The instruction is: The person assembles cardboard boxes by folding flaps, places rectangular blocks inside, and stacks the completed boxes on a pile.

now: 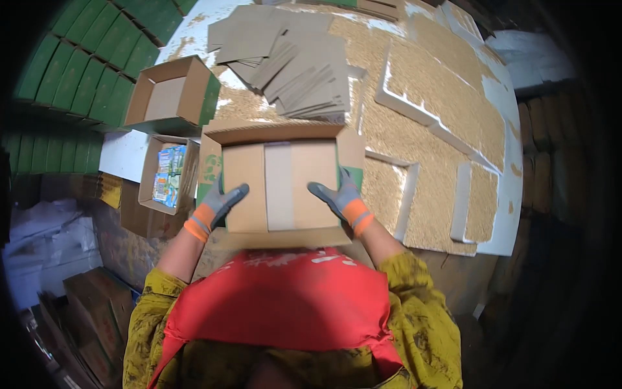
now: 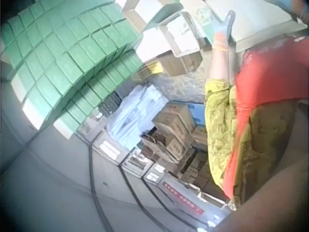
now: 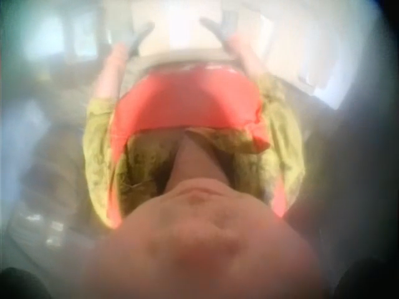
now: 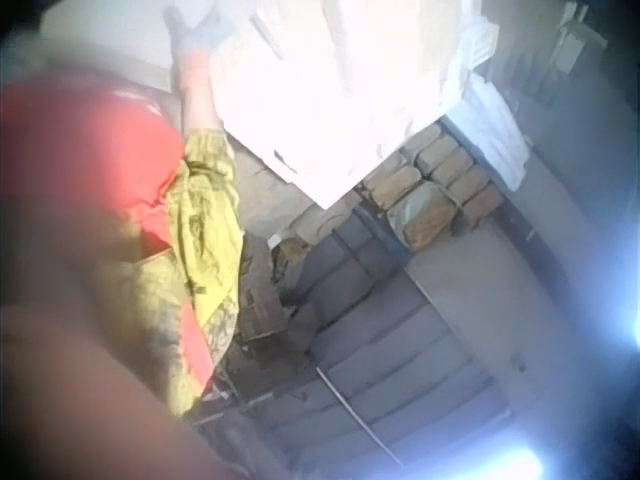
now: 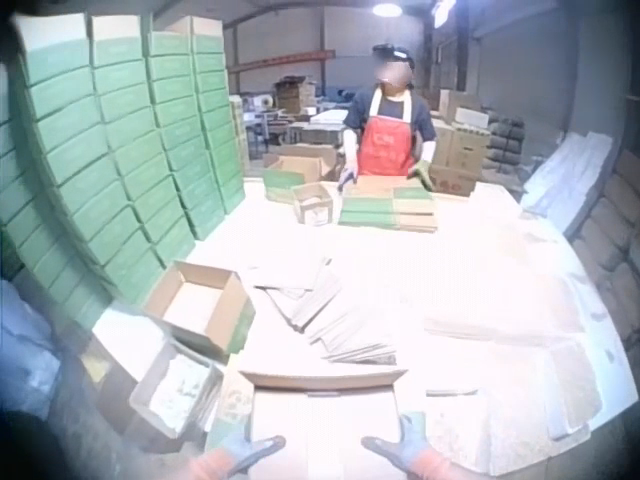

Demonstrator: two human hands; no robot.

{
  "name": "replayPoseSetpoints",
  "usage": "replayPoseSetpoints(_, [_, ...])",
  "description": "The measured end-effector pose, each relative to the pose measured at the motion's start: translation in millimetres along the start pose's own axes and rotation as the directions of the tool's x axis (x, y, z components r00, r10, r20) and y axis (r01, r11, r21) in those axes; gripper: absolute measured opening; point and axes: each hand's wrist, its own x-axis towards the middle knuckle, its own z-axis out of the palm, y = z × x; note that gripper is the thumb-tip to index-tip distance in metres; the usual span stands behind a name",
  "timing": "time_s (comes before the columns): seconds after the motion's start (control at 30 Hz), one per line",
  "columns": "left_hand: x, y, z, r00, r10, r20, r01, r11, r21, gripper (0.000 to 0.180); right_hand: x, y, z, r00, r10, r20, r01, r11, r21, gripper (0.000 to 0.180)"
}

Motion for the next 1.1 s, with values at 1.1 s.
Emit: replayPoseSetpoints(1.1, [190.0,-10.6,-375.5,0.639,0.232,-0.733,-0.527,0.826,-0.199,0.075,231.8,-303.4,284.1,0.965,-0.261,0.042,0.163,0.713,0.682,0.087])
